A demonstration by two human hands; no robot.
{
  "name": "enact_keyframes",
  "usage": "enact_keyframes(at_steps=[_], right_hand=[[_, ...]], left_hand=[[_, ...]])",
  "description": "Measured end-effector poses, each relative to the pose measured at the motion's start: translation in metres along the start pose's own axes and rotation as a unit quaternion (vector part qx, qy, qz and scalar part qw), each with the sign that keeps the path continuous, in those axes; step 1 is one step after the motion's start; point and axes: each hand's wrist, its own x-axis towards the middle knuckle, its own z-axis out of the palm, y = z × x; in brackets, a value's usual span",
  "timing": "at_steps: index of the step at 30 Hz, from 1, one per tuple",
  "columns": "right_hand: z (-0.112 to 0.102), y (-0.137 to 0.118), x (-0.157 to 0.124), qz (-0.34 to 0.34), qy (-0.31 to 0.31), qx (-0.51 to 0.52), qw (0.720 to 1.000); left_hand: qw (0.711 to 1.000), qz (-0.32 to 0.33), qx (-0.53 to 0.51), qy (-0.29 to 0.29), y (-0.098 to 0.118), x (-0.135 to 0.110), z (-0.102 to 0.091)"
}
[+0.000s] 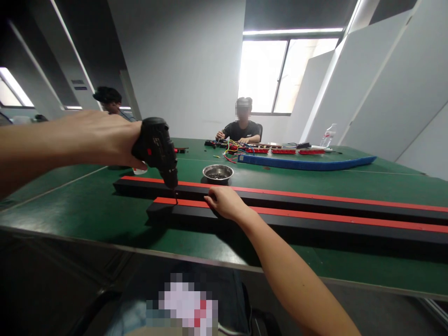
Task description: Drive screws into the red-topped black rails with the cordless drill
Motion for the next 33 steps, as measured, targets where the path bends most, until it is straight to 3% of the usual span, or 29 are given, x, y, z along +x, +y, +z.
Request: enact_keyframes(at_steps=[3,7,15,22,33], right_hand=[[-0.002,-0.005,-0.002,0.003,-0.001,-0.028,1.000],[-0.003,-0.008,-0.002,0.011,-0.009,-0.039,0.999],[-0.002,-0.006,-0.003,0.007,-0.003,-0.021,1.000],[0.000,-0.003,-0.003,-0.003,0.004,-0.020,1.000],[-0.001,-0.004,-0.002,0.001,-0.004,-0.038,0.999]], left_hand=[[0.995,-0.007,0.091,-0.036,0.017,-0.002,0.003],[0.995,-0.018,0.094,-0.043,0.025,0.000,0.001],[0.993,-0.010,0.111,-0.039,0.026,0.005,0.001],[0.998,-0.037,0.044,-0.038,0.024,0.005,0.004],[0.988,-0.032,0.142,-0.054,0.029,0.002,0.000]])
